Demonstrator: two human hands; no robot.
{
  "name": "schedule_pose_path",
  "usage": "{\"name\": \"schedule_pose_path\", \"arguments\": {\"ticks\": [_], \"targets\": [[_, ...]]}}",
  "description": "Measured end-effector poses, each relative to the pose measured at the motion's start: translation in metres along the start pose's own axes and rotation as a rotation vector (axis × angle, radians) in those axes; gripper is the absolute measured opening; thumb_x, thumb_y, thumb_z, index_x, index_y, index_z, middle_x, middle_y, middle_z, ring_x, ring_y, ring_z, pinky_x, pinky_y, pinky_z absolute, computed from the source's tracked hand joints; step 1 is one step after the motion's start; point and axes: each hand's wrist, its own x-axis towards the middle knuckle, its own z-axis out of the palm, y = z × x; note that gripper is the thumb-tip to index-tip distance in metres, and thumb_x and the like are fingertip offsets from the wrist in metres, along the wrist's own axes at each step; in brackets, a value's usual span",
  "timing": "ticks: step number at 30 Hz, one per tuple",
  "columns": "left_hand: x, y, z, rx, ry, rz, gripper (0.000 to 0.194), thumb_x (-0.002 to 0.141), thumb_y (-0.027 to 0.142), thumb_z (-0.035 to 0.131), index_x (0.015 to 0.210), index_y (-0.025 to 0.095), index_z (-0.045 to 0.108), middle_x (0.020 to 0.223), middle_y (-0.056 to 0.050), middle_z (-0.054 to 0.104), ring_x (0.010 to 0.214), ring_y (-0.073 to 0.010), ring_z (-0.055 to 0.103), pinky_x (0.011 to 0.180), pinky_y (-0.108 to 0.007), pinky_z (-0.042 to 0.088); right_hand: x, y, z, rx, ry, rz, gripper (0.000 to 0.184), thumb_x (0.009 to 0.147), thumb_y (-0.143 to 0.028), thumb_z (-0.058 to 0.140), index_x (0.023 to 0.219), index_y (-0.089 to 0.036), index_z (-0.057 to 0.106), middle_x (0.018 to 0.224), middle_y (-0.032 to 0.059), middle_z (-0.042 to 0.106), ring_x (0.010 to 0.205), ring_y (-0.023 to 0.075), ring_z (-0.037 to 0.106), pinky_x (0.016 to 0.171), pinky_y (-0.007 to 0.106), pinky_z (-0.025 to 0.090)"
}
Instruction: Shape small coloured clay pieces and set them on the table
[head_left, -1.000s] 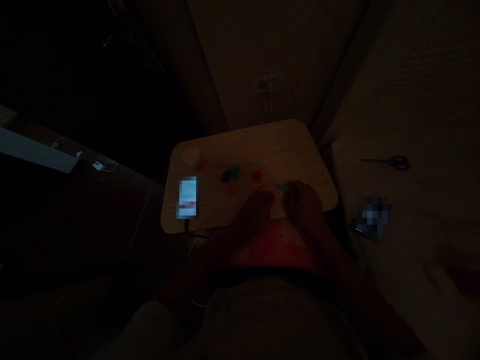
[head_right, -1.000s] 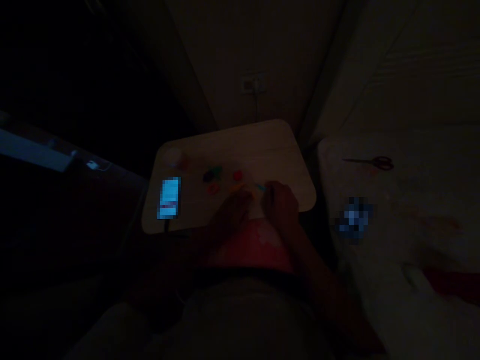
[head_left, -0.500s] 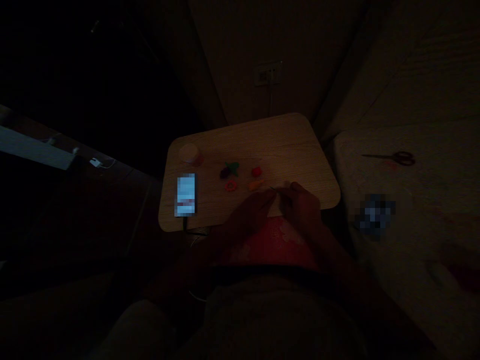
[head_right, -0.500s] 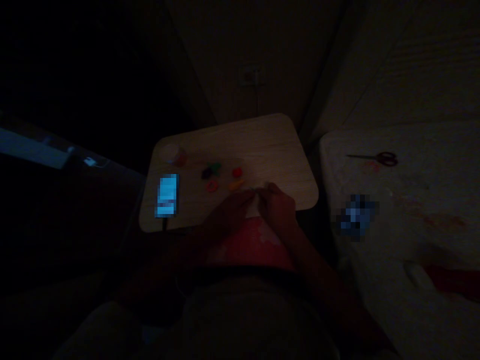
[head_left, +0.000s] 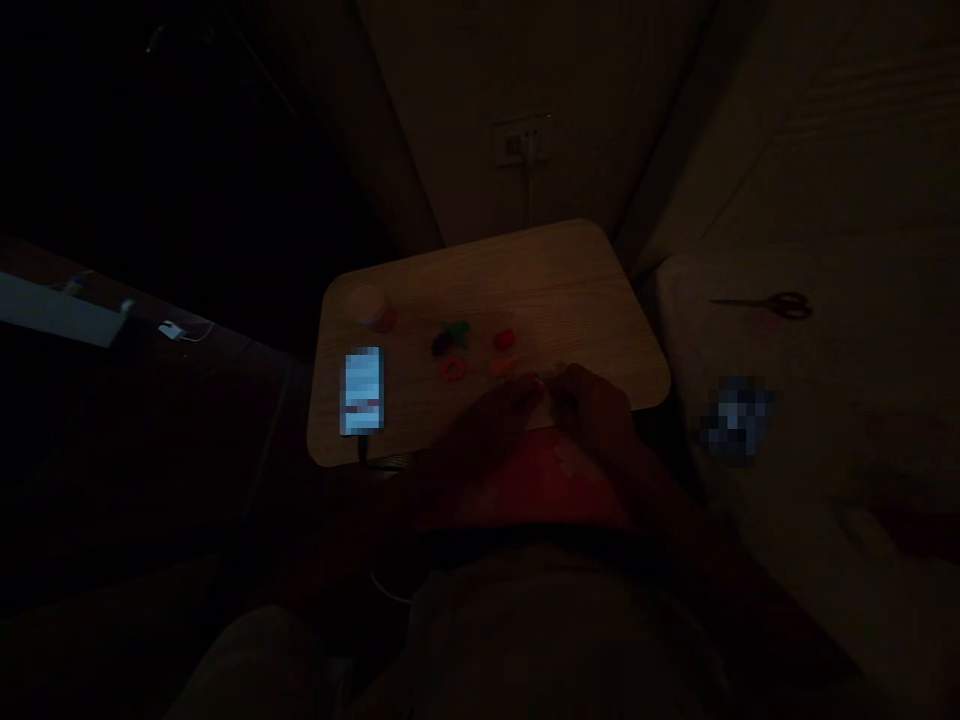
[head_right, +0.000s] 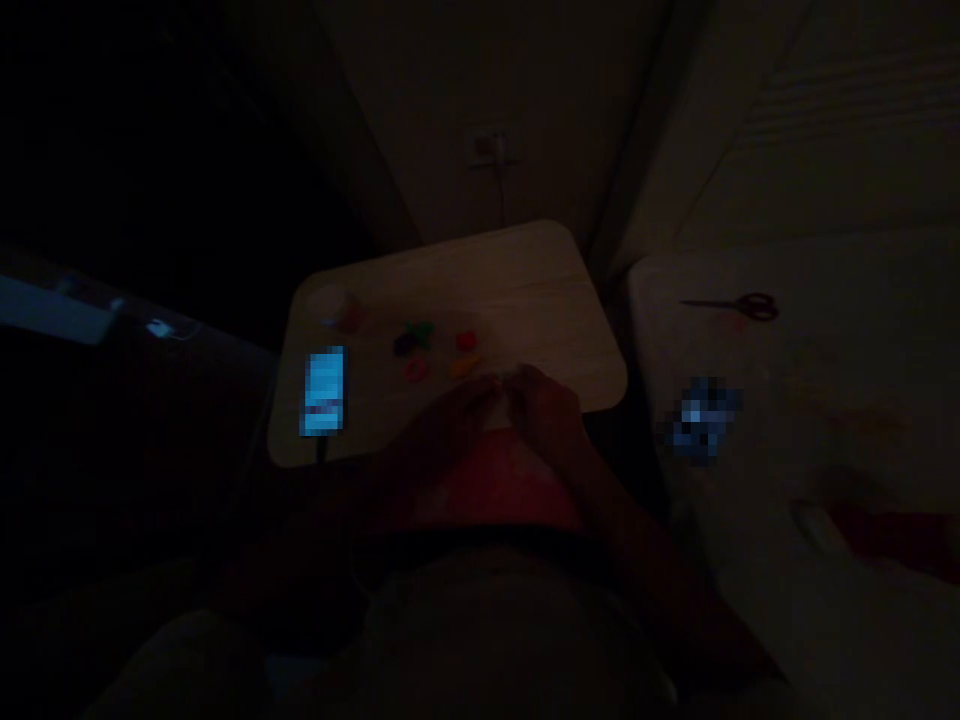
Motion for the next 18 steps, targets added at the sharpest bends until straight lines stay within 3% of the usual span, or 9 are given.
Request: {"name": "schedule_pose_path", "arguments": {"ticks": [4, 10, 18], "targets": [[0.000, -0.003, 0.002, 0.004, 0.026, -0.025, 0.043, 0.111, 0.028, 0.037, 0.151, 0.024, 0.051, 0.153, -0.011, 0.063, 0.143, -0.0237, 0.061, 0.123, -0.047, 0.052, -0.004, -0.006, 0.003, -0.054, 0.016, 0.030, 0.030, 0.104, -0.024, 0.049, 0.115, -0.020, 0.077, 0.118, 0.0134, 0.074, 0.091, 0.0233, 0.070, 0.071, 0.031, 0.045], [-0.010, -0.013, 0.004, 0.179, 0.012, 0.163, 0.052, 0.108, 0.016, 0.033, 0.158, 0.016, 0.046, 0.163, -0.016, 0.053, 0.155, -0.0287, 0.048, 0.128, -0.054, 0.046, -0.005, -0.012, 0.004, -0.088, 0.062, 0.074, 0.031, 0.106, -0.030, 0.048, 0.114, -0.021, 0.077, 0.120, 0.0130, 0.074, 0.090, 0.0232, 0.069, 0.067, 0.031, 0.040], [-0.009, -0.008, 0.008, 0.050, 0.013, -0.032, 0.048, 0.111, 0.026, 0.038, 0.158, 0.024, 0.049, 0.162, -0.010, 0.056, 0.149, -0.0253, 0.056, 0.126, -0.048, 0.050, -0.003, -0.010, -0.001, -0.105, 0.015, 0.025, 0.029, 0.104, -0.024, 0.051, 0.112, -0.021, 0.078, 0.115, 0.0122, 0.074, 0.087, 0.0229, 0.068, 0.066, 0.032, 0.038]]}}
